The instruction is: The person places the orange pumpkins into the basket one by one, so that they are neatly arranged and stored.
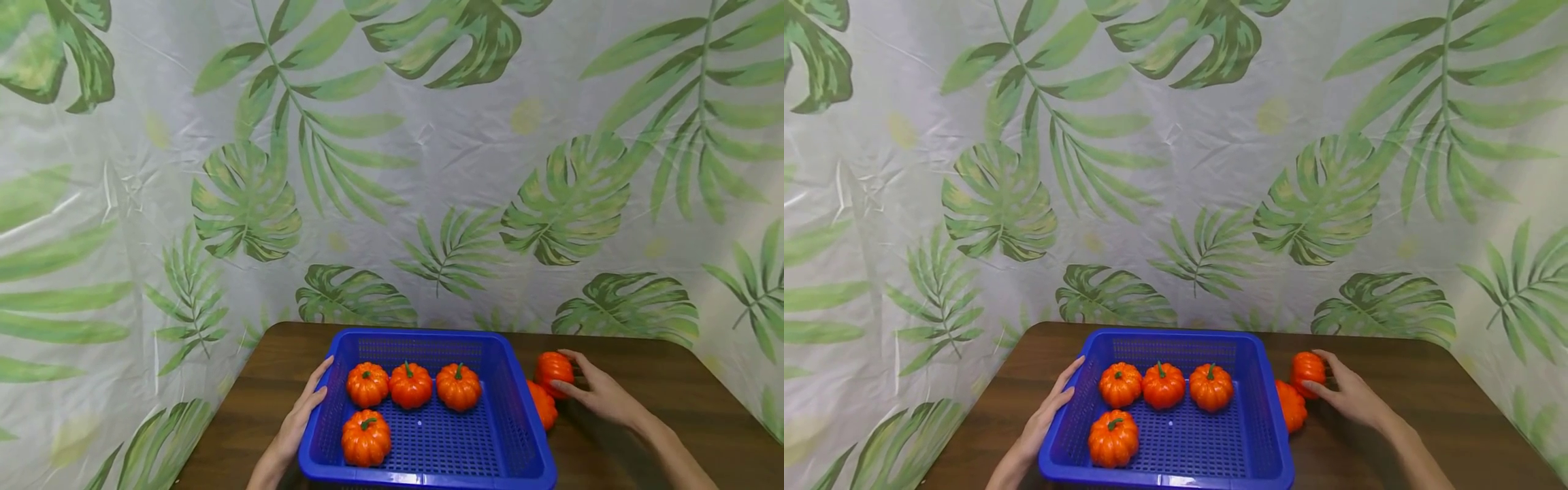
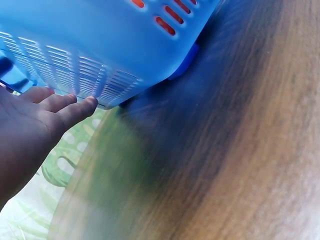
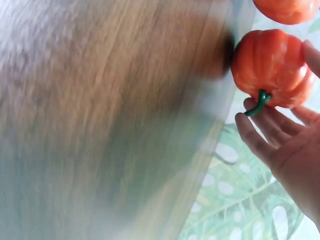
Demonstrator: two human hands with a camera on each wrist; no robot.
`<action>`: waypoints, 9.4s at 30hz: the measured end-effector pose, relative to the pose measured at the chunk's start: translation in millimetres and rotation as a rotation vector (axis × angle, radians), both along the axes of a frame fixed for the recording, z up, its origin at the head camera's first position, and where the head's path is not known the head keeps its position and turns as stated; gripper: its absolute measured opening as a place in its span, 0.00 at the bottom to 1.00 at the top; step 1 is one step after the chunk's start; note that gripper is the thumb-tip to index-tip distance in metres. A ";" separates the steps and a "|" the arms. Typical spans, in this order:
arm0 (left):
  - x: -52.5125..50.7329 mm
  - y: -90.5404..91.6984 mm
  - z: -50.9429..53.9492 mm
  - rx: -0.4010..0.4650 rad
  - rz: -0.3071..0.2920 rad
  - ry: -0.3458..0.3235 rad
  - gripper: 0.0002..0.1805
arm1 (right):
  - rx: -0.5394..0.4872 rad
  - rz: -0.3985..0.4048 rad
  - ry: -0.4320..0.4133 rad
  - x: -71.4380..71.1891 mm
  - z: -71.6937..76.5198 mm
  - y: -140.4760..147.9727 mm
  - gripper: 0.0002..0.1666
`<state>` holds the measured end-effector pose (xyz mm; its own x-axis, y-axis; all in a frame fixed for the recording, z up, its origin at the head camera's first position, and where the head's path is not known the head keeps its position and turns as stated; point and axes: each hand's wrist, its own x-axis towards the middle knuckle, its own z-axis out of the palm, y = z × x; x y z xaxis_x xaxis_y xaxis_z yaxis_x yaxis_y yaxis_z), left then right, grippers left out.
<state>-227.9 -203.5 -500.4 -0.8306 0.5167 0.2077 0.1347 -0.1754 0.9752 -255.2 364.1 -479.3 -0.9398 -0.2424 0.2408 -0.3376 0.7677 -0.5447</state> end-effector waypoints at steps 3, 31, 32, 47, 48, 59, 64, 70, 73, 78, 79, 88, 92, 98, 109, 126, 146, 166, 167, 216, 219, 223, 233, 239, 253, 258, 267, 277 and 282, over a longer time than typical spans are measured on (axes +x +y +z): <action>0.1 -0.2 -0.3 -0.005 -0.001 0.001 0.32 | 0.010 -0.012 -0.004 0.4 1.5 2.9 0.40; 0.5 0.8 0.8 -0.024 0.017 0.002 0.32 | -0.033 -0.029 -0.017 -0.9 -1.0 -1.9 0.34; 0.5 0.7 0.9 -0.025 0.018 0.004 0.32 | -0.027 -0.027 -0.010 -1.1 -1.4 -1.9 0.33; 0.0 -0.1 1.2 0.000 0.000 0.013 0.32 | -0.010 -0.127 -0.078 0.2 2.2 7.2 0.43; -0.1 -0.1 1.0 0.002 0.000 0.015 0.32 | 0.001 -0.126 -0.073 0.2 1.8 8.1 0.44; 0.5 1.3 1.7 -0.011 0.013 0.001 0.32 | -0.029 -0.018 -0.054 -0.3 -4.9 11.8 0.40; -0.1 1.8 1.6 -0.013 0.022 0.001 0.32 | -0.059 0.029 -0.087 2.4 -5.0 12.9 0.38; -1.6 1.1 1.3 -0.022 0.020 0.006 0.32 | -0.062 0.047 -0.135 5.5 -2.6 12.9 0.39; -1.8 0.9 1.0 -0.022 0.016 0.006 0.32 | -0.054 0.051 -0.152 6.6 -1.0 14.0 0.40; -1.6 0.9 0.4 -0.023 0.016 0.015 0.32 | -0.076 0.063 -0.177 10.2 0.2 18.8 0.43; -1.6 1.0 0.3 -0.022 0.016 0.015 0.32 | -0.067 0.053 -0.175 11.2 0.1 20.4 0.43; -1.0 0.5 0.2 -0.029 0.024 0.005 0.32 | -0.099 0.038 -0.170 15.8 -3.5 32.1 0.44; -0.6 0.7 0.8 -0.029 0.025 -0.002 0.32 | -0.061 0.024 -0.164 14.9 -5.2 28.6 0.42; -0.7 0.3 0.5 -0.027 0.020 0.002 0.32 | -0.088 0.033 -0.169 9.9 -6.9 19.7 0.39; -1.2 0.4 0.0 -0.025 0.019 0.006 0.32 | -0.103 -0.070 -0.147 8.5 4.6 12.6 0.41; -0.5 -0.7 0.1 -0.022 0.022 0.008 0.32 | -0.252 -0.034 0.062 15.3 43.7 -28.7 0.40; -0.8 1.0 0.1 -0.028 0.027 0.003 0.32 | -0.264 0.158 0.089 27.5 55.5 -100.4 0.36; -1.4 0.7 0.0 -0.025 0.036 0.009 0.32 | -0.184 0.452 -0.018 32.0 45.2 -160.8 0.37; -1.4 0.9 -0.2 -0.025 0.036 0.006 0.32 | -0.170 0.456 -0.027 32.7 45.6 -163.7 0.37; 0.2 2.1 -1.7 -0.004 0.035 0.016 0.32 | -0.044 0.739 -0.452 24.7 27.4 -197.4 0.46; -0.1 2.1 -1.9 -0.001 0.033 0.020 0.32 | -0.063 0.763 -0.445 23.8 27.1 -196.8 0.44; -0.1 1.6 -1.7 0.002 0.031 0.036 0.32 | -0.082 0.776 -0.439 23.0 26.0 -197.3 0.43; 0.0 3.4 -1.5 -0.010 0.035 0.029 0.32 | -0.129 0.747 -0.421 22.5 24.9 -201.6 0.43; 0.0 -1.8 -2.0 0.015 0.024 0.034 0.32 | -0.084 0.732 -0.388 22.5 26.8 -210.9 0.43; -0.3 0.8 -1.7 0.020 0.002 0.027 0.32 | -0.136 0.691 -0.462 24.7 26.1 -205.4 0.43; -0.7 2.4 -0.6 -0.003 0.005 0.011 0.32 | -0.204 0.588 -0.417 29.1 31.3 -197.7 0.32; -1.2 2.4 -0.2 -0.012 0.020 0.003 0.32 | -0.262 0.315 0.093 35.3 62.7 -158.7 0.23; -1.1 2.0 -3.7 0.002 0.013 0.018 0.33 | -0.079 -0.051 0.156 37.8 35.1 -69.9 0.32; -0.8 1.8 -3.7 0.000 0.010 0.016 0.32 | -0.148 -0.026 0.053 40.8 10.7 -42.0 0.34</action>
<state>-228.7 -201.7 -504.1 -0.8324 0.5083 0.2208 0.1518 -0.1740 0.9730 -214.4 322.0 -468.6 -0.9303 -0.1763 0.3216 -0.3499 0.6890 -0.6347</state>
